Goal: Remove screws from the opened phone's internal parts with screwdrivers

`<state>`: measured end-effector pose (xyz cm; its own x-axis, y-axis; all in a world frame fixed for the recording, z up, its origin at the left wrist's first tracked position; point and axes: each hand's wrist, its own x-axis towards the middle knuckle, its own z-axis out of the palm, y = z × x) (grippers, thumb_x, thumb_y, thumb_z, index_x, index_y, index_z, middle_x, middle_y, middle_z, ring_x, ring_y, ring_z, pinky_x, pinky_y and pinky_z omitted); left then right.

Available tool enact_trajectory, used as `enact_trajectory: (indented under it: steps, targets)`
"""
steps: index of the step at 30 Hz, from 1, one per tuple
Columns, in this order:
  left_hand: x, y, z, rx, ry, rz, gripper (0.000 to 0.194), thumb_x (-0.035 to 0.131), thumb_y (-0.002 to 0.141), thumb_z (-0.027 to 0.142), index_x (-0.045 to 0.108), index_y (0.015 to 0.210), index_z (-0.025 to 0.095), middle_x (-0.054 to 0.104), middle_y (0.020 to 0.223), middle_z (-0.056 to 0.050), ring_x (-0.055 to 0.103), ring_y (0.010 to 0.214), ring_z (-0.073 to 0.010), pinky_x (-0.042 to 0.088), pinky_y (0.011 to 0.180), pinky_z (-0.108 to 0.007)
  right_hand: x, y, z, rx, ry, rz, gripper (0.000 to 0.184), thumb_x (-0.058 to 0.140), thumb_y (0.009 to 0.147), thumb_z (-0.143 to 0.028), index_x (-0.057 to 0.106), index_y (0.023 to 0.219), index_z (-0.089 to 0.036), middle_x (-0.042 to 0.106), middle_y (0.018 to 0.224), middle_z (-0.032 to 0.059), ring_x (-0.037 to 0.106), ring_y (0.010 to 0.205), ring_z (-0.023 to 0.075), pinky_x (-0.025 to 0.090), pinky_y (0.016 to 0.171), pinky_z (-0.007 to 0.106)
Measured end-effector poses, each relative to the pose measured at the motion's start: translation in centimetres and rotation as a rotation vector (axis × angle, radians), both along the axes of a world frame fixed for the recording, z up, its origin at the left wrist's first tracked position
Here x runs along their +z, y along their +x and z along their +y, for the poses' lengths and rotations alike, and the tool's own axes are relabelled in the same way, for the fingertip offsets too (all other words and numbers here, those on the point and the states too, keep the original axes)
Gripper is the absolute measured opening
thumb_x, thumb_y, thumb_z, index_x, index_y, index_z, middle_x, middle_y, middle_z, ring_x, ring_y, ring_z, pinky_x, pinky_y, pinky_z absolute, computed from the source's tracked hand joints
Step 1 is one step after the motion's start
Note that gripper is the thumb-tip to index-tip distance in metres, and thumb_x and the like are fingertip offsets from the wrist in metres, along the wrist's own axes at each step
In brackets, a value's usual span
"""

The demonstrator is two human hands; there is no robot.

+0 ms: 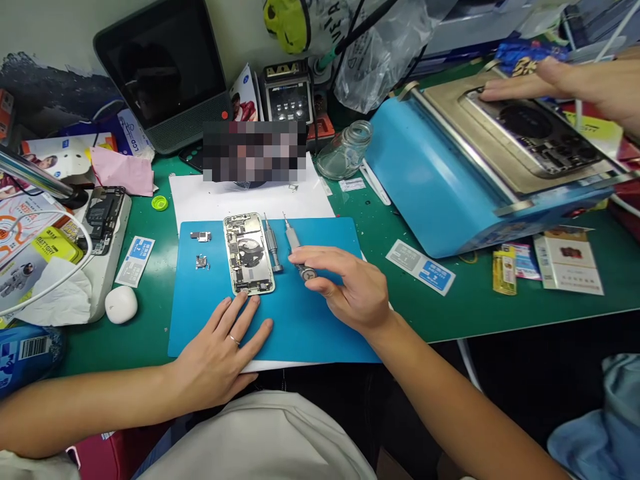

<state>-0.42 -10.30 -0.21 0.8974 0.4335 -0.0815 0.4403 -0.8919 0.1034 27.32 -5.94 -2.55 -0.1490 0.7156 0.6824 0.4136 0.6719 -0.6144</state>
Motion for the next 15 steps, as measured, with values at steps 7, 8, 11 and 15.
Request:
enact_trajectory:
  steps: [7, 8, 11, 15]
  targets:
    - [0.0, 0.0, 0.1, 0.001, -0.004, 0.001, 0.084, 0.062, 0.097, 0.057, 0.033, 0.159, 0.008, 0.026, 0.166, -0.031, 0.027, 0.155, -0.0487, 0.019, 0.122, -0.059, 0.8, -0.4, -0.3, -0.086, 0.049, -0.116, 0.028, 0.057, 0.103, -0.034, 0.071, 0.128, -0.030, 0.082, 0.104, 0.0055, 0.080, 0.101, 0.0267, 0.069, 0.085, 0.041]
    - [0.0, 0.0, 0.1, 0.001, -0.002, -0.001, 0.084, 0.062, 0.096, 0.057, 0.034, 0.159, 0.008, 0.027, 0.166, -0.031, 0.027, 0.154, -0.0488, 0.019, 0.122, -0.059, 0.9, -0.5, -0.4, -0.095, 0.046, -0.103, 0.028, 0.057, 0.103, -0.035, 0.071, 0.127, -0.030, 0.082, 0.103, 0.0050, 0.080, 0.100, 0.0267, 0.069, 0.083, 0.042]
    - [-0.1, -0.1, 0.1, 0.002, 0.002, -0.005, 0.084, 0.063, 0.096, 0.057, 0.034, 0.158, 0.009, 0.027, 0.166, -0.031, 0.027, 0.154, -0.0485, 0.020, 0.122, -0.059, 1.1, -0.3, -0.6, -0.175, 0.065, -0.060, 0.026, 0.056, 0.104, -0.038, 0.071, 0.124, -0.032, 0.082, 0.100, 0.0042, 0.080, 0.100, 0.0284, 0.070, 0.081, 0.046]
    - [0.0, -0.1, 0.0, -0.004, -0.008, 0.002, 0.084, 0.062, 0.097, 0.057, 0.033, 0.159, 0.008, 0.026, 0.166, -0.031, 0.027, 0.154, -0.0489, 0.020, 0.122, -0.059, 1.1, 1.6, 0.0, -0.274, 0.148, -0.173, 0.030, 0.062, 0.100, -0.028, 0.068, 0.130, -0.032, 0.081, 0.108, 0.0050, 0.078, 0.108, 0.0313, 0.070, 0.087, 0.050]
